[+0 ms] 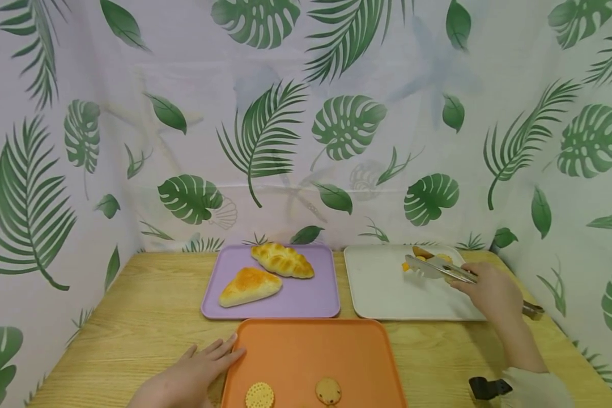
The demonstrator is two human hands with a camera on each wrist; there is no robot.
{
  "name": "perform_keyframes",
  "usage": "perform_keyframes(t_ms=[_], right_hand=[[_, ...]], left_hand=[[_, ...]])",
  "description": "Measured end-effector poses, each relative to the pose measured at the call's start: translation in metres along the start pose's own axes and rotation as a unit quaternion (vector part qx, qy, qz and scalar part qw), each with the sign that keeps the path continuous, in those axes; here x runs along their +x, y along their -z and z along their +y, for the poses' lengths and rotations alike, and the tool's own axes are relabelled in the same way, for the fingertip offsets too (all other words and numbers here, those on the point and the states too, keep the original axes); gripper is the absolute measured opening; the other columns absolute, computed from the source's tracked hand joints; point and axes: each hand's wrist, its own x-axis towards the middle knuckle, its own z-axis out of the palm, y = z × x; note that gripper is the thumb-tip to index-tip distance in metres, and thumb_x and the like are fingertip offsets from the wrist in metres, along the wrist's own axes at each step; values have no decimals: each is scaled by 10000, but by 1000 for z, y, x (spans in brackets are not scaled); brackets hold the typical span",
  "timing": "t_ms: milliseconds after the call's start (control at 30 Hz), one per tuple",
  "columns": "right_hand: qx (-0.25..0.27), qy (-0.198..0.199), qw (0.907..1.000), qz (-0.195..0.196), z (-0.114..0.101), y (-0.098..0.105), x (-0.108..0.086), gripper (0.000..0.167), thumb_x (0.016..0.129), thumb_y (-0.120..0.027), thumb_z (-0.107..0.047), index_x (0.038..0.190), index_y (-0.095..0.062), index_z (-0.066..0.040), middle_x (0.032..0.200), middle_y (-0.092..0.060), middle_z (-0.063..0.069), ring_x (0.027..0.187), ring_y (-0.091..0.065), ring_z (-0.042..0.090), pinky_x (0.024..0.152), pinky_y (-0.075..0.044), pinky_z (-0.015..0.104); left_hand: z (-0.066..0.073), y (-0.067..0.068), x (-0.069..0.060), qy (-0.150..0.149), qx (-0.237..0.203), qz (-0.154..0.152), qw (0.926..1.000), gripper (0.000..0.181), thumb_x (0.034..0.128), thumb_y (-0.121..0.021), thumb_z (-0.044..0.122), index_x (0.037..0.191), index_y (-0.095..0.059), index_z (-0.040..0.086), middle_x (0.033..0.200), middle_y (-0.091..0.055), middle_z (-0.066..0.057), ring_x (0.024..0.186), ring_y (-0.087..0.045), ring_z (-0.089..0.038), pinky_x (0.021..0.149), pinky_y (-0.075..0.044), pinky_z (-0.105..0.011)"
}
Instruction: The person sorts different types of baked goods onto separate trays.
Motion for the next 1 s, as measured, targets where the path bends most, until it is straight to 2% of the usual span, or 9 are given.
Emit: perform_keyframes(t_ms=[100,267,333,467,567,700,867,1000], right_hand=[[68,-222,9997,-74,3,-2,7,608,800,-744,-492,1190,-669,-32,1109,-662,264,671,-597,238,467,-377,292],[99,-575,9970,-517,11,-7,22,826,789,-654,-665,1304,-588,-22,1270,-573,310,892,-634,408,483,-434,325],[142,-744,9945,-723,14,-11,28,860,800,-637,-676,1348,-547,-19,1327,-523,327,956,-617,448,483,-446,336],[150,-1073,9892,-987,19,-21,38,810,833,-673,-585,1378,-510,-9,1362,-472,354,894,-627,410,484,-449,349],[109,-1286,9858,-1071,21,-26,41,750,851,-695,-503,1379,-507,-5,1354,-472,361,777,-616,319,480,-440,355],[90,-1465,9823,-1160,21,-28,44,735,861,-692,-469,1390,-493,0,1331,-498,352,743,-599,289,493,-446,371],[-11,-1357,9850,-1070,18,-27,51,733,850,-691,-435,1390,-483,15,1250,-572,321,829,-625,373,541,-465,422],[-171,-1042,9919,-702,18,-25,49,725,833,-695,-449,1367,-512,6,1244,-586,312,974,-605,482,557,-476,453]], left_hand=[[-1,0,0,-34,-1,6,10000,1053,683,-748,627,1536,-321,183,1616,-259,-102,1461,-274,-402,1089,-227,-721],[0,2,-1,-19,-6,-15,10000,1053,685,-743,637,1536,-322,183,1618,-255,-101,1465,-269,-395,1095,-227,-716],[0,2,-1,-3,2,-17,10000,1048,688,-742,638,1534,-327,180,1616,-258,-101,1465,-271,-394,1094,-230,-717],[0,2,0,33,7,-25,10000,1031,698,-740,636,1531,-335,184,1614,-265,-99,1462,-279,-393,1090,-234,-719],[1,2,-1,25,-11,6,10000,1027,700,-735,648,1528,-343,184,1613,-268,-101,1460,-283,-394,1088,-230,-723],[1,2,-1,44,-2,8,10000,1028,703,-730,657,1528,-342,183,1614,-266,-98,1461,-284,-391,1090,-228,-722],[2,3,-1,77,-23,-15,10000,1029,705,-735,649,1530,-337,182,1615,-263,-97,1462,-282,-389,1091,-225,-723],[3,4,-2,28,-16,16,10000,1028,705,-733,650,1528,-343,172,1614,-264,-102,1460,-285,-393,1085,-233,-725]])
